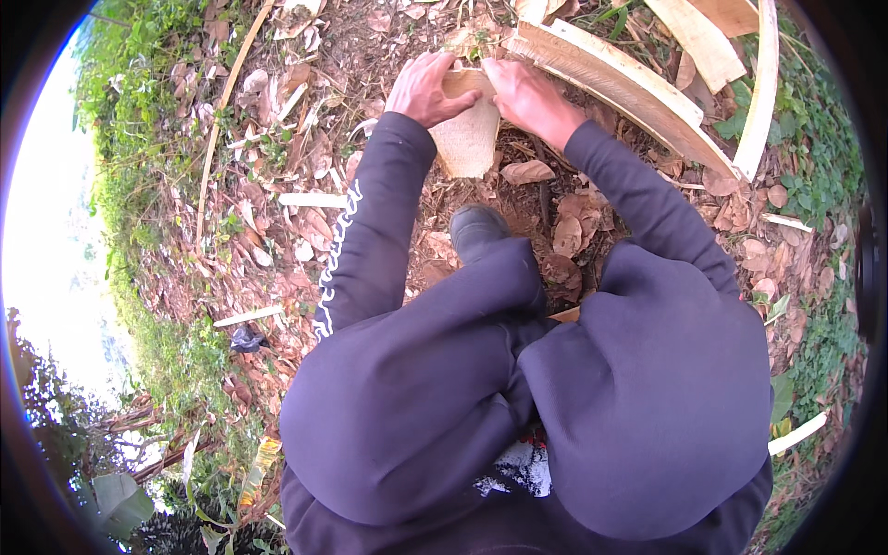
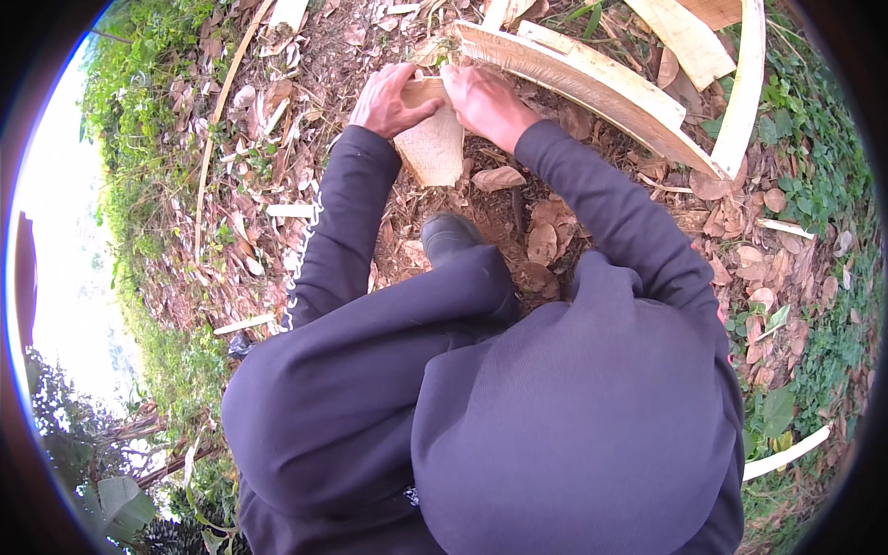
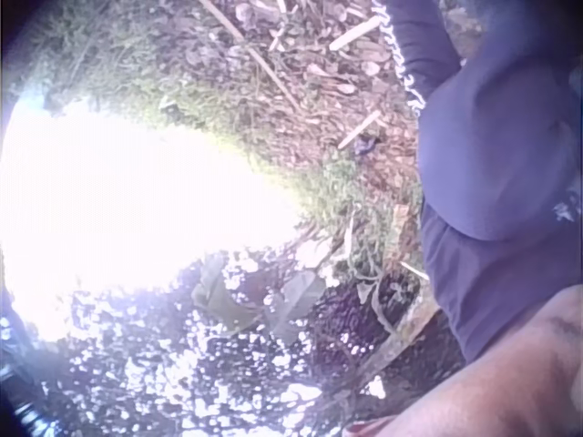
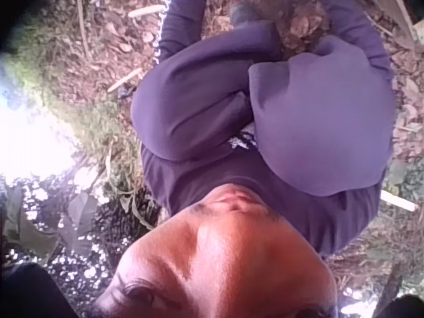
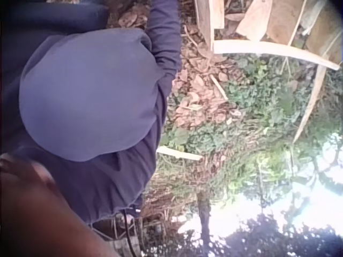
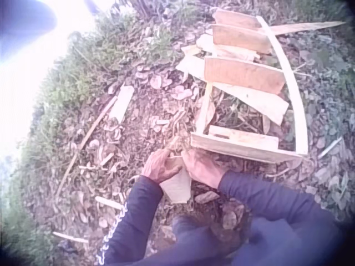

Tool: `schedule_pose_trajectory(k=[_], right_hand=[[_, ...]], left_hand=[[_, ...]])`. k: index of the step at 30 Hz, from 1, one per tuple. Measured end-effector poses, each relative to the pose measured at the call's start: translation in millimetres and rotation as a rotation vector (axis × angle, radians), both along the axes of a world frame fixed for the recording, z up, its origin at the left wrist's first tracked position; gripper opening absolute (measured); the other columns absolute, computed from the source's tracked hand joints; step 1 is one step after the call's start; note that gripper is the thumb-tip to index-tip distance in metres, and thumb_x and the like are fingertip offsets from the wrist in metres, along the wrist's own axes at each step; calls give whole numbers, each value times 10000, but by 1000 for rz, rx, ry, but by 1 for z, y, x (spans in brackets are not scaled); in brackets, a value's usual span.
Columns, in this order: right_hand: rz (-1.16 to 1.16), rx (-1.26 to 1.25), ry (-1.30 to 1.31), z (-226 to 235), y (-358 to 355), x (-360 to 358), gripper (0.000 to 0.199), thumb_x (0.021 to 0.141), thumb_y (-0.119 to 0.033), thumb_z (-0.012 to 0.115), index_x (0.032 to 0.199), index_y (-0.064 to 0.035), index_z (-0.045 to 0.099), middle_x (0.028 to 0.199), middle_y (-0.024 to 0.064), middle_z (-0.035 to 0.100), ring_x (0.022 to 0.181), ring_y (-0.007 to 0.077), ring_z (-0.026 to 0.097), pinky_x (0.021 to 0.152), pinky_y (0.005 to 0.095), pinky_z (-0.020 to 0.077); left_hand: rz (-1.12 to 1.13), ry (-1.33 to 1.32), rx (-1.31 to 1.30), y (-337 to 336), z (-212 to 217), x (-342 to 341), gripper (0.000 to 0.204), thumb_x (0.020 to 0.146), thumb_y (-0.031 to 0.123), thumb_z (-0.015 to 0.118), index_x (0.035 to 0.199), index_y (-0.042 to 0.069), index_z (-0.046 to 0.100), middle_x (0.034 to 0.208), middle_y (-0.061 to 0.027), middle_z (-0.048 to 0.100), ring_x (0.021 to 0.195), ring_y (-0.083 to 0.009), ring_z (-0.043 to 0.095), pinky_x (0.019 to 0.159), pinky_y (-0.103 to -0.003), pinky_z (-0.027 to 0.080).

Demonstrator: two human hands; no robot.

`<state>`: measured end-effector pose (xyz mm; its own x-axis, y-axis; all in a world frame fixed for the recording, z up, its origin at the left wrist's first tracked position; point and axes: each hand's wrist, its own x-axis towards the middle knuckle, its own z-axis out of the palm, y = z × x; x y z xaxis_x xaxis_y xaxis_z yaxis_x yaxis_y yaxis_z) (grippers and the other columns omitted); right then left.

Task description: The person uses a hammer to drive nails into a wooden frame structure on the ground. They repeatedly position the frame, strike the nails, and adjust the wood pieces to assemble the structure.

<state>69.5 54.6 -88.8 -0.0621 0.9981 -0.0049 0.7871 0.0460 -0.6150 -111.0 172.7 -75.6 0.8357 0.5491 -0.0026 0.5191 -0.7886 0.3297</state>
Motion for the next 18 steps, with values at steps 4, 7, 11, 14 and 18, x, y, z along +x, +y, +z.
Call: schedule_pose_trajectory(k=[4,7,11,14,18], right_hand=[[129,-199,41,-8,-3,-1,305,802,-70,726,1064,33,608,1025,214,627,988,342,643,854,448,541],[194,-224,19,-40,-22,1,246,763,-87,733,952,11,612,990,197,610,950,358,624,860,450,529],[166,66,125,-72,-55,-8,166,737,-41,653,881,26,603,894,184,606,916,363,635,857,449,529],[148,205,178,-67,-65,-17,176,737,-23,633,900,25,588,910,176,588,885,370,626,840,451,529],[101,219,90,-44,-78,-24,181,736,-8,633,908,14,579,911,161,577,867,357,615,818,452,531]], left_hand=[[-18,91,-457,-6,-9,-9,329,903,330,722,877,14,637,782,-168,649,725,-273,641,710,-418,527],[-65,131,-503,-37,-23,-5,388,911,356,711,847,-18,628,707,-213,635,689,-350,645,664,-459,498],[-36,17,-407,-63,-51,-19,496,842,450,768,913,-18,622,807,-232,657,762,-417,643,712,-472,503],[54,-58,-381,-71,-59,-29,493,819,435,797,963,4,604,824,-226,654,776,-399,652,715,-459,506],[66,-35,-388,-67,-52,-24,457,817,393,802,946,13,583,847,-206,658,819,-385,661,725,-442,514]])
